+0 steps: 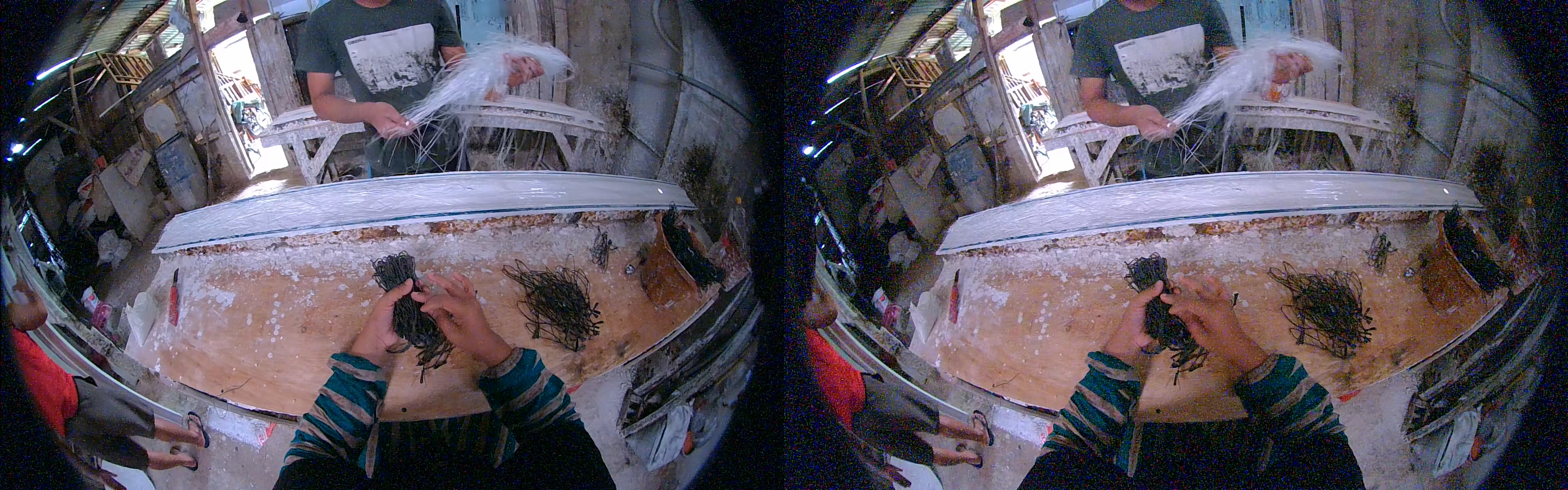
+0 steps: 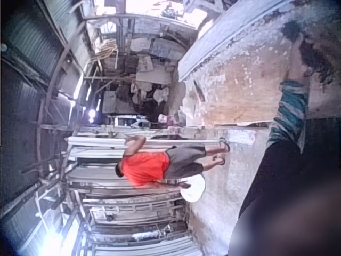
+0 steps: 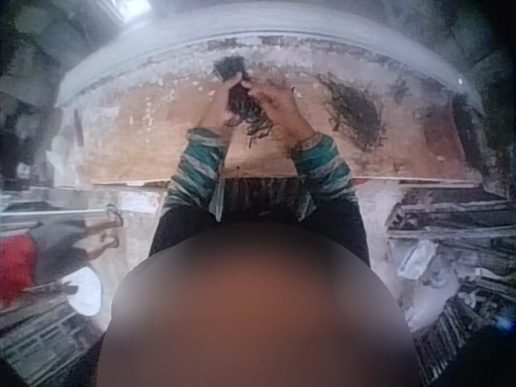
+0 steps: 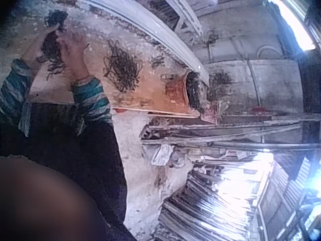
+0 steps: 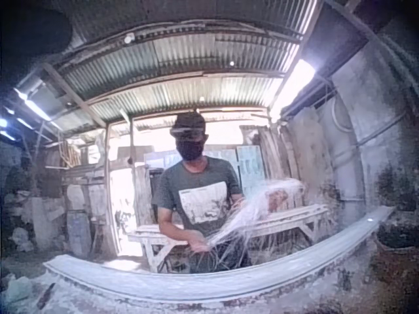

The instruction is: The person repeatedly picks up small black cords from a pile on a wooden workbench and ties them into bundles by hand. A coworker in the background applies a white substance to a long curved object and handles white fibrous material.

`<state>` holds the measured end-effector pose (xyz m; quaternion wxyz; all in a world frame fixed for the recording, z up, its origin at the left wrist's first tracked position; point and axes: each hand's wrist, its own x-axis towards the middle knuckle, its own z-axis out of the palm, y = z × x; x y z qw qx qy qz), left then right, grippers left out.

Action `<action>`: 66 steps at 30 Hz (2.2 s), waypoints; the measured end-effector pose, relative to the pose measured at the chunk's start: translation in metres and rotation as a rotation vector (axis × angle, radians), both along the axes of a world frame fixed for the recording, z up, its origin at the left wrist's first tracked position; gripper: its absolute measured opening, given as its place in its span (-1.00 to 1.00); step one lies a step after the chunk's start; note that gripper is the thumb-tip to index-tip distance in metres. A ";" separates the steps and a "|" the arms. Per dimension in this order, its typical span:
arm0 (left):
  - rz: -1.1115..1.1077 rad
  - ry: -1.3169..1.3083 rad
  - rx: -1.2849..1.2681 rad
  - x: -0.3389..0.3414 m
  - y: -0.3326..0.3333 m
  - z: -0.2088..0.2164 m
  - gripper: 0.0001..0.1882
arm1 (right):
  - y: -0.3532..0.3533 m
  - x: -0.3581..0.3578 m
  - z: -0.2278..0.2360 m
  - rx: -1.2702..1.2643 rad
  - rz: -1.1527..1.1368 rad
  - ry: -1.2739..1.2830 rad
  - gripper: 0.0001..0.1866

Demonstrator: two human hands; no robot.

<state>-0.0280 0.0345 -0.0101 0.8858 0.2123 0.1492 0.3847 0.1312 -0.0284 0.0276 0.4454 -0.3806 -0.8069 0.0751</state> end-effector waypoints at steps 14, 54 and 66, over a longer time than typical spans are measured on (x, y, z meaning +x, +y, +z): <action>0.060 0.020 0.054 0.001 -0.008 0.013 -0.85 | 0.001 0.004 0.001 -0.149 0.090 0.191 -0.86; 0.345 0.069 0.140 -0.029 0.018 0.013 -0.81 | 0.025 0.050 -0.004 -0.442 -0.107 0.453 -0.87; 0.338 0.048 0.138 -0.029 0.014 0.020 -0.82 | 0.025 0.049 -0.007 -0.448 -0.176 0.360 -0.87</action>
